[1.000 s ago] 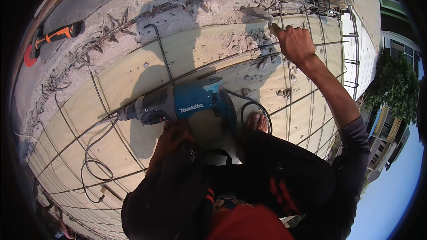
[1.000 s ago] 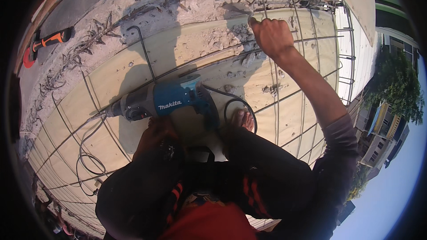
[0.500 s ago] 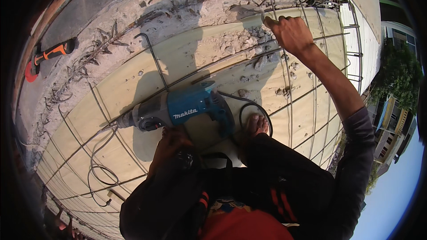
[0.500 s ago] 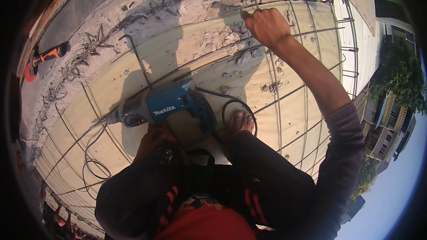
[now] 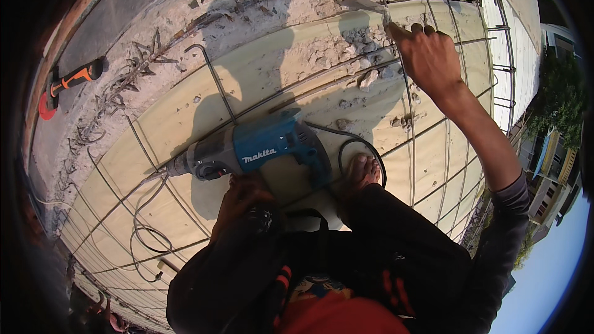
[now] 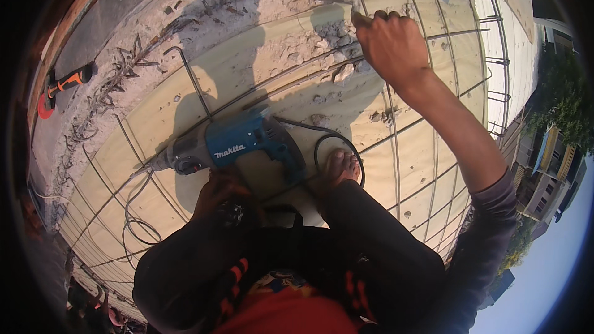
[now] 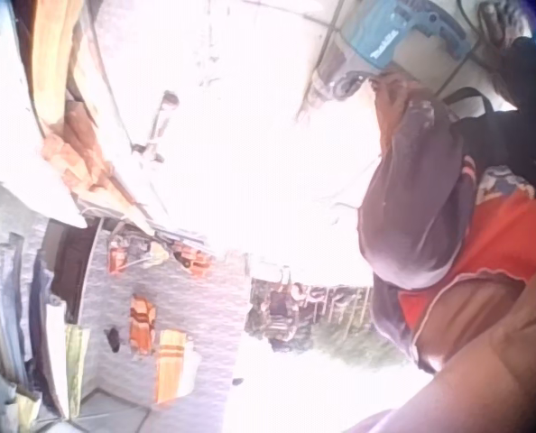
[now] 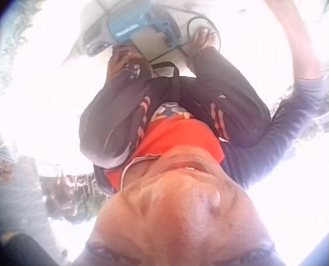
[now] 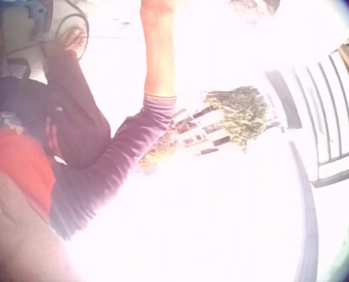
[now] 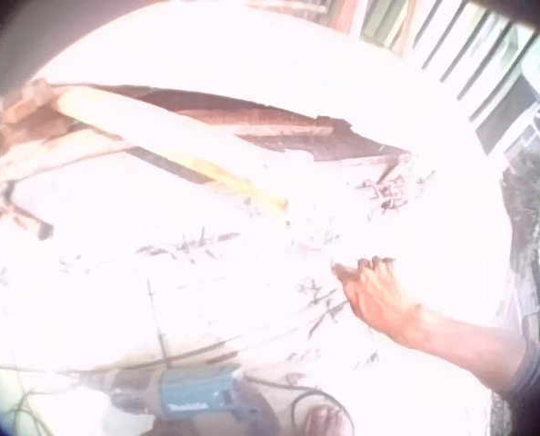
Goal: The person uses a corded rotary hammer drill to bore holes into a concrete floor with exposed rebar. They repeatedly drill, clear debris with a trowel, and reposition the drill to create multiple holes in the grid pattern.
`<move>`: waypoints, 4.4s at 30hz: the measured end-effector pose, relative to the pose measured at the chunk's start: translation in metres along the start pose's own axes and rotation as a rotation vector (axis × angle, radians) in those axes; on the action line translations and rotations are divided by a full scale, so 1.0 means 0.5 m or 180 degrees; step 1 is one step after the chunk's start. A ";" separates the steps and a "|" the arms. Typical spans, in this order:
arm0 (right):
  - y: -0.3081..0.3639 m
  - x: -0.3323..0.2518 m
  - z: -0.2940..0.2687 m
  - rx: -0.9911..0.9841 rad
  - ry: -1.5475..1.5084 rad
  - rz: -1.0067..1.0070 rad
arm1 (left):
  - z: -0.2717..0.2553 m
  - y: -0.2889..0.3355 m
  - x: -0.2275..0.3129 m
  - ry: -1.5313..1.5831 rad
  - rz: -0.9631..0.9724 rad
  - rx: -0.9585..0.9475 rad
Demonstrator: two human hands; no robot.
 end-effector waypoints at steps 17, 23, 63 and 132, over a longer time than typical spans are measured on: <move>-0.047 -0.050 -0.130 -0.0444 -0.0080 -0.0198 | -0.003 -0.004 0.000 0.0243 0.0159 -0.0007; -0.078 -0.105 -0.101 -0.1026 0.0002 -0.0281 | -0.009 0.000 0.014 -0.0047 0.0497 -0.0130; -0.054 -0.017 0.000 0.0250 0.0049 -0.0451 | -0.015 -0.005 -0.011 0.0927 -0.0390 -0.0131; 0.642 0.139 -0.035 0.1595 -0.6386 0.2406 | 0.630 -0.124 0.602 0.4013 0.0415 -0.0723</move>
Point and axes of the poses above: each hand's wrist, its own y-axis away from the middle knuckle, its own z-axis out of the palm, x = y × z, the point moved 4 cm from there along -y, towards the middle knuckle, and after that the axes turned 12 degrees about y, right-handed, at the moved point
